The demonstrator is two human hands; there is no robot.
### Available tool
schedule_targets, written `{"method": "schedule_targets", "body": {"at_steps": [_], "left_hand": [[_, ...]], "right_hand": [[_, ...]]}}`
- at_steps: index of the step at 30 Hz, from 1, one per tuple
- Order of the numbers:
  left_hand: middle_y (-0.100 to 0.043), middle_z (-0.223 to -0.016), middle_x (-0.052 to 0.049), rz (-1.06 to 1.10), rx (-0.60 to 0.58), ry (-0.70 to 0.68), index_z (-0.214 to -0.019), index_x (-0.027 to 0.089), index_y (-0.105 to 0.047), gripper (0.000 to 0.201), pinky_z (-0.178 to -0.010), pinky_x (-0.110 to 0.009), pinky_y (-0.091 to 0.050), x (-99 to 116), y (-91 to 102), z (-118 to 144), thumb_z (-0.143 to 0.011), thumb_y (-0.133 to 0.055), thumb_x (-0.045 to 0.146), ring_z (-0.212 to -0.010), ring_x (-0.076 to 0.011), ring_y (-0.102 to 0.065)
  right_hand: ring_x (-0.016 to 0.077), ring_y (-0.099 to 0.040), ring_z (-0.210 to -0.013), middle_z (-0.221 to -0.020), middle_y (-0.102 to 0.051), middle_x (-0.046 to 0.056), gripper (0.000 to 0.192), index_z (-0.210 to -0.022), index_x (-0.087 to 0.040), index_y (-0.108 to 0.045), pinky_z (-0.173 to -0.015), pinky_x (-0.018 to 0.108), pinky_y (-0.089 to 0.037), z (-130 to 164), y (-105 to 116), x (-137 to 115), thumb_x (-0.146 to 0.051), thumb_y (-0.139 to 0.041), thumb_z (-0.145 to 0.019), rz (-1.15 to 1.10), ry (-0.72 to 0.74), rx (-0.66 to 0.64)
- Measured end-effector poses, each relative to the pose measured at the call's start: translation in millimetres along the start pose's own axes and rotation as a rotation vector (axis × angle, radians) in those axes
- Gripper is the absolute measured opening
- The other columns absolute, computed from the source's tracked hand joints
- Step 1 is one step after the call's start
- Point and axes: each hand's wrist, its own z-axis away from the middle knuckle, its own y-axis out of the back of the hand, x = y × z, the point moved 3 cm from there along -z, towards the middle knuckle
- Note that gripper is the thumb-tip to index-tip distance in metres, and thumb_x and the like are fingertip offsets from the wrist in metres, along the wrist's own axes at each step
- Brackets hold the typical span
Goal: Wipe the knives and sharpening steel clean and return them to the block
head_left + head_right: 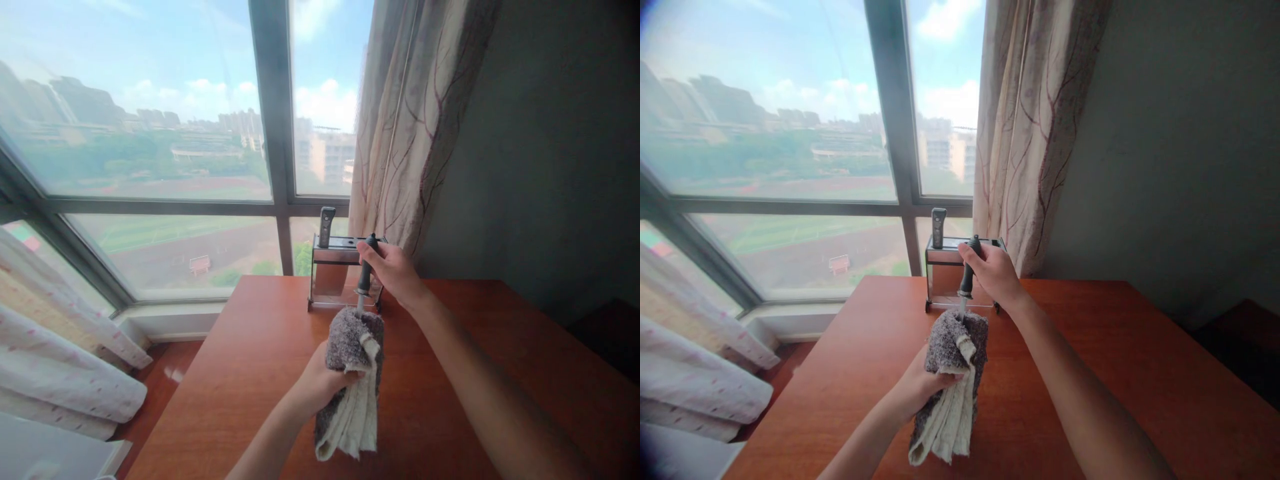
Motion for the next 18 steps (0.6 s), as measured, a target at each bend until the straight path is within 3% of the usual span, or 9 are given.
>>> {"method": "schedule_targets", "body": {"at_steps": [4, 9, 15, 18], "left_hand": [[-0.067, -0.088, -0.005, -0.041, -0.077, -0.012, -0.093, 0.012, -0.068, 0.034, -0.080, -0.030, -0.043, -6, -2.4, -1, -0.059, -0.075, 0.015, -0.084, -0.0235, -0.057], [-0.067, -0.083, -0.004, -0.077, -0.066, -0.069, -0.087, 0.011, -0.069, 0.028, -0.079, -0.029, -0.044, -8, -5.3, -2, -0.059, -0.074, 0.015, -0.082, -0.0234, -0.057], [-0.070, -0.092, -0.006, 0.013, 0.029, -0.094, -0.096, 0.013, -0.069, 0.039, -0.081, -0.030, -0.045, 0, -3.6, -8, -0.058, -0.078, 0.019, -0.087, -0.0253, -0.060], [-0.071, -0.094, -0.007, 0.130, 0.131, -0.084, -0.097, 0.013, -0.069, 0.044, -0.080, -0.032, -0.046, 2, 1.8, -12, -0.056, -0.080, 0.022, -0.089, -0.0270, -0.061]], "right_hand": [[0.0077, -0.033, -0.036, -0.044, -0.039, -0.007, 0.049, -0.063, -0.019, -0.052, -0.036, 0.022, -0.025, -17, 15, -4, -0.067, -0.055, -0.073, -0.073, 0.004, 0.075], [0.0076, -0.033, -0.037, -0.046, -0.041, -0.006, 0.050, -0.066, -0.020, -0.050, -0.035, 0.021, -0.026, -20, 27, -7, -0.069, -0.059, -0.068, -0.139, 0.012, 0.179], [0.0098, -0.043, -0.038, -0.045, -0.046, -0.005, 0.045, -0.060, -0.020, -0.049, -0.037, 0.021, -0.030, 5, -6, -7, -0.062, -0.058, -0.074, 0.045, -0.035, -0.012], [0.0101, -0.045, -0.040, -0.047, -0.049, -0.004, 0.042, -0.061, -0.019, -0.051, -0.039, 0.021, -0.031, 19, -25, -11, -0.058, -0.058, -0.077, 0.121, -0.005, -0.094]]}}
